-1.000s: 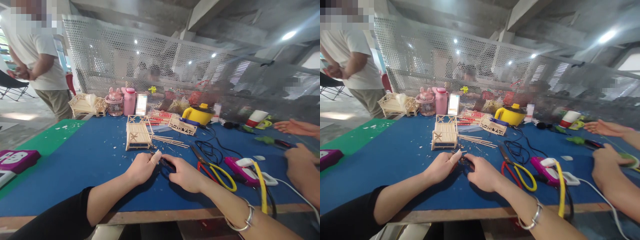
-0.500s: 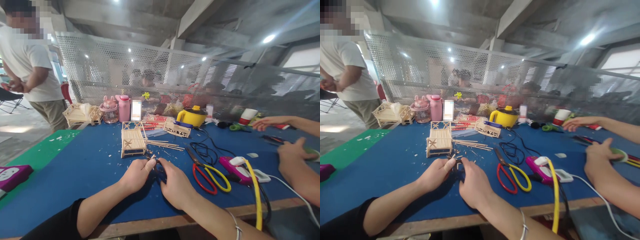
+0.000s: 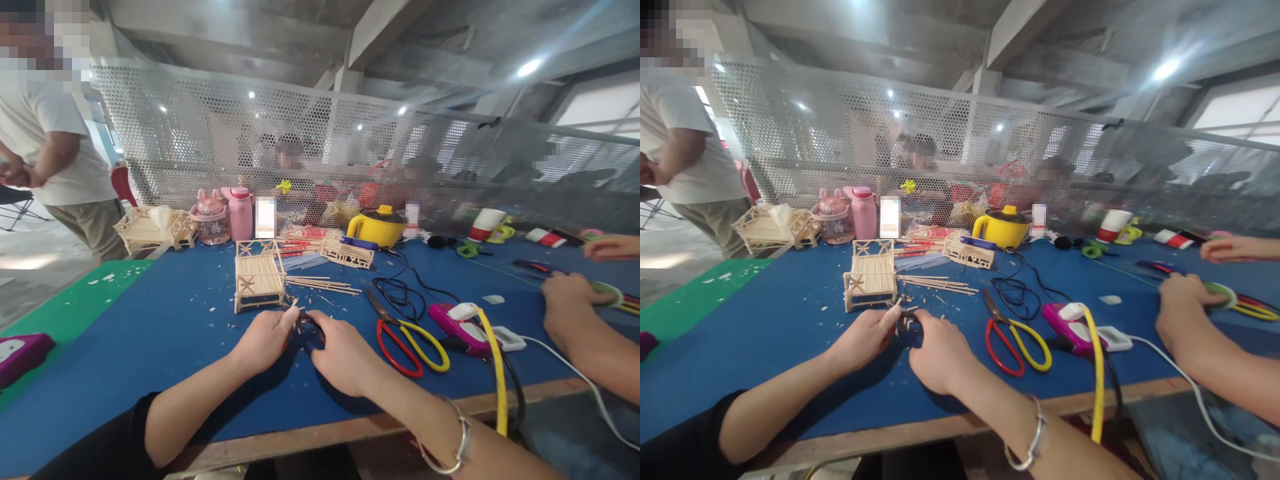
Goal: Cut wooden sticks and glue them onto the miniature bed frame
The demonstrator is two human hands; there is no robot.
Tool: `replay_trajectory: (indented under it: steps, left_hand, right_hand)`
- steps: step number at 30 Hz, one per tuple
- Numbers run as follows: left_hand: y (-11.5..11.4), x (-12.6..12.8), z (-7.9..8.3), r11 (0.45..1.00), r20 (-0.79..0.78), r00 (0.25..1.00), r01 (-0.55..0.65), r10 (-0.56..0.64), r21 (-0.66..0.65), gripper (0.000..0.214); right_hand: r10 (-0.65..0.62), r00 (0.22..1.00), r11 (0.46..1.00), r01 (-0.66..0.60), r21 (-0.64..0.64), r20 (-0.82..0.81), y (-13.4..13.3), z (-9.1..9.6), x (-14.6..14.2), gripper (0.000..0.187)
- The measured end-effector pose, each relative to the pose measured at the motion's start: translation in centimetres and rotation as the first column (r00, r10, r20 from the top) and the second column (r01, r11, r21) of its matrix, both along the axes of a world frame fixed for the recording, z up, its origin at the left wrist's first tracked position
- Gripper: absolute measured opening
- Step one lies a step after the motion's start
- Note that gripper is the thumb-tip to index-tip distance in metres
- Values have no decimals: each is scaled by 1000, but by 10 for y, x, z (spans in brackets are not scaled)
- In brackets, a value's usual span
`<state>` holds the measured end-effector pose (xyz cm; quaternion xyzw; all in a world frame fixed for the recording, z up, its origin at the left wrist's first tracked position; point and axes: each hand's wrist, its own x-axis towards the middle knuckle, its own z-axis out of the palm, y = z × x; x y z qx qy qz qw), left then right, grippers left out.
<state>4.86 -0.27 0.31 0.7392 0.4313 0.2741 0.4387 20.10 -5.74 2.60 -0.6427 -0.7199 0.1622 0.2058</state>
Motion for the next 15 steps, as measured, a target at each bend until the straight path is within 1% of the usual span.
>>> replay_trajectory:
  steps: [1, 2, 3, 5, 6, 8, 9, 10, 11, 13, 15]
  left_hand:
    - [0, -2, 2, 1000, 16, 1000, 19, -19, 1, 55]
    - [0, -5, 5, 999, 35, 999, 40, -40, 5, 54]
    - [0, -7, 8, 998, 52, 997, 54, -55, 18, 54]
    - [0, -12, 13, 995, 53, 997, 55, -60, 82, 54]
    - [1, -14, 15, 991, 31, 998, 42, -46, 130, 54]
    - [5, -18, 16, 973, -86, 996, -2, 22, 229, 53]
    - [8, -20, 14, 963, -159, 985, -21, 66, 268, 51]
    - [12, -22, 12, 954, -231, 967, -32, 105, 297, 47]
    - [16, -24, 9, 950, -286, 949, -38, 131, 309, 42]
    - [23, -26, 2, 954, -344, 929, -27, 134, 298, 33]
    - [27, -28, -4, 960, -357, 929, 3, 101, 281, 29]
  right_hand:
    - [47, 990, 993, -61, -99, -135, 3, 4, 1, 48]
    - [61, 959, 971, -121, -205, -278, 7, 8, 2, 45]
    - [30, 909, 937, -171, -305, -415, 10, 11, 3, 45]
    - [-121, 771, 858, -236, -457, -625, 16, 13, 6, 48]
    - [-196, 694, 824, -267, -500, -693, 18, 13, 7, 51]
    - [-289, 567, 757, -358, -546, -771, 20, 11, 11, 52]
    - [-314, 528, 713, -418, -563, -789, 20, 9, 14, 50]
    - [-333, 506, 660, -479, -580, -796, 20, 7, 16, 47]
    - [-348, 496, 605, -529, -595, -795, 20, 5, 18, 44]
    - [-368, 500, 511, -595, -620, -784, 20, 1, 22, 40]
    - [-376, 514, 454, -623, -637, -771, 22, -2, 25, 39]
